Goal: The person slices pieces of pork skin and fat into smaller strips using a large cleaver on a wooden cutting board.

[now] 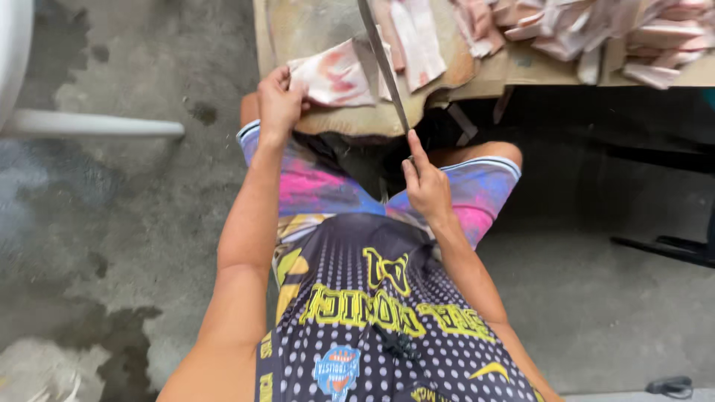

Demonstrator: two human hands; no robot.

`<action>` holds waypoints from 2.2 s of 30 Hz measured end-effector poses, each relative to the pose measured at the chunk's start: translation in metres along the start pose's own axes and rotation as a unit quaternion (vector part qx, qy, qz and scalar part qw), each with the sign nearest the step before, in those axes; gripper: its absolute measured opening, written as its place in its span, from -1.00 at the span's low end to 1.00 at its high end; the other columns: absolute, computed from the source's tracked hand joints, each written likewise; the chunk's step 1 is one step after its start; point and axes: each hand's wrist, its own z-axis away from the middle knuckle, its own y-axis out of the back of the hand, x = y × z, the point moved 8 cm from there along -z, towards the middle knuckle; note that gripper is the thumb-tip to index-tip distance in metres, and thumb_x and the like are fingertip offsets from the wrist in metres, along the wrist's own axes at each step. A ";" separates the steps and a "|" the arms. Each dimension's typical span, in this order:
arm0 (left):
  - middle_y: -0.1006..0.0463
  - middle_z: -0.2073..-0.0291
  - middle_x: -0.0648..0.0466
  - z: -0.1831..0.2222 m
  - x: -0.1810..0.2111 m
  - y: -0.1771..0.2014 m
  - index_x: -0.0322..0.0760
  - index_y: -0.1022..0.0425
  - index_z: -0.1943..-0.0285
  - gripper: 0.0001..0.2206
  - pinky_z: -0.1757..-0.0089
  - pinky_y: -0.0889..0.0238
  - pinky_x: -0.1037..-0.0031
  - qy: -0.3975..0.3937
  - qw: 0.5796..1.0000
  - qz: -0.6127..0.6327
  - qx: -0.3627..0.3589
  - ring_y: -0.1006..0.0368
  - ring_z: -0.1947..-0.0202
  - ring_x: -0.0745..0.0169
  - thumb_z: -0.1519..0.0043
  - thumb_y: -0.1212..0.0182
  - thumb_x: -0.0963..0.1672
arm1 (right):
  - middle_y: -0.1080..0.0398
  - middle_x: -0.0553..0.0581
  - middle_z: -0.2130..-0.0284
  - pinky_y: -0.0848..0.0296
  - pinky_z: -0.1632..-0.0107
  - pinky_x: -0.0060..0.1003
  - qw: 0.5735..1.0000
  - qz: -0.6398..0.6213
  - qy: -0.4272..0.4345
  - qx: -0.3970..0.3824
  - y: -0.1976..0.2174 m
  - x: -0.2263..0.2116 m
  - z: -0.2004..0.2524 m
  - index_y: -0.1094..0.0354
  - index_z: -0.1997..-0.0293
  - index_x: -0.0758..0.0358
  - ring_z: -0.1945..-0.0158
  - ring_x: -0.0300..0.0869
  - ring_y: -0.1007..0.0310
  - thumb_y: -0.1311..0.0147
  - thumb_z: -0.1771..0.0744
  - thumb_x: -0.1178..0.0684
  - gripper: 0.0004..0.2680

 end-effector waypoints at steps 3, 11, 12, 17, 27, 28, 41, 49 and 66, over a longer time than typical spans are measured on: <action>-0.68 0.20 0.03 -0.001 0.002 -0.017 -0.45 -0.53 -0.16 -0.74 0.41 -0.45 0.61 0.033 0.998 -0.045 -0.018 -0.59 0.36 0.41 -0.30 -0.15 -0.25 | -0.56 0.25 0.37 -0.53 0.20 -0.11 0.996 -0.082 -0.004 0.019 0.026 -0.019 0.005 0.01 -0.52 -0.11 0.33 0.07 -0.62 0.00 -0.41 0.04 -0.55; -0.68 0.23 0.07 0.008 -0.013 -0.040 -0.42 -0.53 -0.15 -0.74 0.37 -0.48 0.66 0.084 0.994 0.042 -0.061 -0.60 0.35 0.42 -0.28 -0.18 -0.24 | -0.53 0.33 0.25 -0.50 0.12 -0.10 0.995 0.031 0.094 0.024 -0.026 -0.032 0.001 -0.07 -0.55 -0.09 0.20 0.09 -0.57 -0.09 -0.43 0.06 -0.55; -0.68 0.23 0.07 0.008 -0.014 -0.035 -0.43 -0.54 -0.14 -0.73 0.37 -0.48 0.66 0.083 0.994 0.067 -0.040 -0.59 0.36 0.43 -0.26 -0.20 -0.25 | -0.53 0.31 0.38 -0.46 0.17 -0.04 0.994 0.098 0.015 -0.037 -0.040 -0.020 -0.004 -0.10 -0.54 -0.09 0.30 0.09 -0.54 -0.12 -0.42 0.07 -0.54; -0.67 0.28 0.05 0.015 -0.029 -0.030 -0.53 -0.56 -0.08 -0.74 0.41 -0.45 0.65 0.117 0.992 0.050 -0.018 -0.56 0.43 0.44 -0.22 -0.27 -0.27 | -0.46 0.22 0.27 -0.47 0.22 -0.20 0.988 -0.138 0.071 0.014 0.024 -0.050 0.021 -0.06 -0.55 -0.02 0.30 -0.14 -0.45 -0.05 -0.44 0.13 -0.56; -0.68 0.28 0.05 0.015 -0.007 -0.026 -0.49 -0.51 -0.10 -0.72 0.39 -0.49 0.67 0.130 0.990 0.057 0.005 -0.59 0.41 0.43 -0.19 -0.27 -0.27 | -0.41 0.19 0.46 -0.38 0.37 -0.22 0.957 -0.128 0.229 0.121 0.001 -0.026 0.034 -0.13 -0.51 -0.14 0.47 -0.14 -0.40 -0.02 -0.45 0.13 -0.60; -0.68 0.28 0.05 0.017 -0.012 -0.026 -0.49 -0.51 -0.10 -0.72 0.39 -0.49 0.67 0.127 0.990 0.058 0.007 -0.59 0.41 0.43 -0.19 -0.27 -0.27 | -0.43 0.22 0.44 -0.40 0.32 -0.14 0.983 -0.038 0.161 0.075 -0.023 -0.017 0.025 -0.11 -0.52 -0.14 0.44 -0.04 -0.41 -0.04 -0.43 0.10 -0.58; -0.66 0.25 0.03 -0.006 0.042 -0.049 -0.46 -0.50 -0.14 -0.72 0.31 -0.64 0.40 0.115 0.971 0.186 -0.098 -0.65 0.36 0.27 -0.27 -0.11 -0.22 | -0.21 -0.14 0.58 -0.26 0.59 -0.45 0.915 -0.378 -0.127 -0.059 -0.021 0.022 0.004 0.07 -0.56 -0.19 0.64 -0.44 -0.13 0.05 -0.42 0.12 -0.51; -0.62 0.33 0.03 -0.024 0.034 -0.039 -0.49 -0.43 -0.25 -0.60 0.47 -0.49 0.52 0.084 0.993 -0.061 -0.047 -0.53 0.48 0.37 -0.22 -0.28 -0.22 | -0.29 -0.09 0.56 -0.31 0.46 -0.44 0.971 -0.231 0.064 -0.009 0.048 -0.070 0.019 0.09 -0.61 -0.03 0.56 -0.38 -0.21 0.02 -0.44 0.23 -0.50; -0.60 0.41 0.08 0.023 -0.006 -0.050 -0.43 -0.51 -0.19 -0.66 0.49 -0.40 0.59 0.090 0.995 -0.027 -0.042 -0.51 0.51 0.42 -0.21 -0.31 -0.23 | -0.43 0.32 0.18 -0.45 0.17 -0.22 0.948 -0.131 0.281 0.071 -0.005 -0.059 -0.001 0.11 -0.60 -0.11 0.16 -0.02 -0.50 0.04 -0.55 0.11 -0.61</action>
